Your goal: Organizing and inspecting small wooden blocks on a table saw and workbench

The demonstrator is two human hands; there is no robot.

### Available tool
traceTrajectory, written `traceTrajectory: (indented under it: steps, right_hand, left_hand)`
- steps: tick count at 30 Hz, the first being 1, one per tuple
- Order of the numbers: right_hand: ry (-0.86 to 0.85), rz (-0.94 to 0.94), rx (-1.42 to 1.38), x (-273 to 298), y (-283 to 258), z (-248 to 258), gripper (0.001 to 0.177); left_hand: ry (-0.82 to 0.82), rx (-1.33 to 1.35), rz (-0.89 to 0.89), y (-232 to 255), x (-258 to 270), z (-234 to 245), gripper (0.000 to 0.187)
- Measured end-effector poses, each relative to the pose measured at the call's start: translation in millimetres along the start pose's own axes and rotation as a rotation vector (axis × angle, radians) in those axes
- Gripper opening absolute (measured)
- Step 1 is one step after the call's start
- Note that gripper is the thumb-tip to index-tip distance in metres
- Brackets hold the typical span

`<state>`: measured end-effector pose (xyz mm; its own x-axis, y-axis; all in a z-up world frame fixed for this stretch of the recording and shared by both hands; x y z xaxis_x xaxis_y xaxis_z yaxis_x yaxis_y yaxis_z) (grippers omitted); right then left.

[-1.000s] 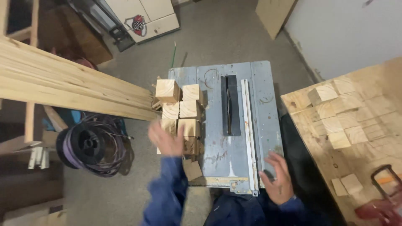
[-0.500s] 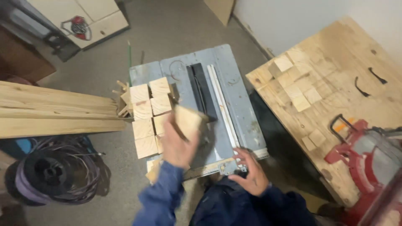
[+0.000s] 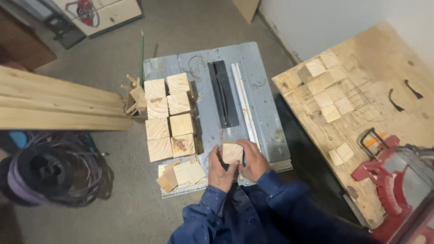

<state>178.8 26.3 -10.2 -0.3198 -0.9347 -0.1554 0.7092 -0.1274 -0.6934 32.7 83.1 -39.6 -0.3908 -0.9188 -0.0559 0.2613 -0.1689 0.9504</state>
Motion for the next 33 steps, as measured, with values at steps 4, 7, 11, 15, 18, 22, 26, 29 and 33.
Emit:
traceTrajectory:
  steps: [4, 7, 11, 15, 18, 22, 26, 29, 33]
  right_hand:
    - [-0.102, 0.081, 0.018, -1.1, 30.1, -15.8, 0.067]
    - [-0.118, 0.238, 0.134, 2.7, 22.8, -15.5, 0.036]
    - [-0.258, 0.171, 0.140, -8.1, 13.6, -7.5, 0.057]
    - [-0.188, 0.101, 0.218, -30.1, 21.8, 0.1, 0.079]
    - [-0.205, 0.076, 0.194, -39.6, 37.0, 1.9, 0.083]
    - [-0.211, 0.118, 0.258, -48.4, 34.6, 5.4, 0.086]
    - [-0.167, 0.206, 0.257, -54.8, 31.5, 4.2, 0.073]
    - [-0.174, 0.243, 0.200, -57.9, 47.9, -7.8, 0.067]
    - [-0.140, 0.303, 0.215, -71.7, 72.7, -26.3, 0.067]
  left_hand:
    - [-0.018, 0.183, 0.109, -29.1, -13.3, 4.2, 0.091]
    - [-0.213, -0.008, -0.057, -23.4, -26.6, -3.1, 0.093]
    - [-0.214, -0.045, -0.108, -31.4, -35.4, -9.0, 0.093]
    - [-0.144, 0.118, -0.017, -35.6, -43.0, -29.9, 0.078]
    - [-0.111, 0.115, -0.040, -31.7, -47.9, -37.6, 0.074]
    - [-0.040, 0.048, -0.167, -31.8, -54.7, -44.4, 0.076]
    - [0.004, -0.032, -0.259, -28.5, -52.5, -47.4, 0.079]
    - [-0.002, -0.003, -0.257, -29.4, -43.8, -37.9, 0.081]
    - [0.012, -0.281, -0.319, -58.0, -25.0, -21.4, 0.069]
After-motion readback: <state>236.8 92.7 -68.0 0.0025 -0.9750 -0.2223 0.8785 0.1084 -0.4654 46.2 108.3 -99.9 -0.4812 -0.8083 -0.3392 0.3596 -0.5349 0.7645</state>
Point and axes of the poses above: each hand's wrist, its own x-axis away from the middle knuckle, its own z-axis out of the back of the hand, y = z × x, the point moved 8 cm from there along -x, towards the middle knuckle, and after that the axes turned 11 degrees about -z, right-handed, at the moved point
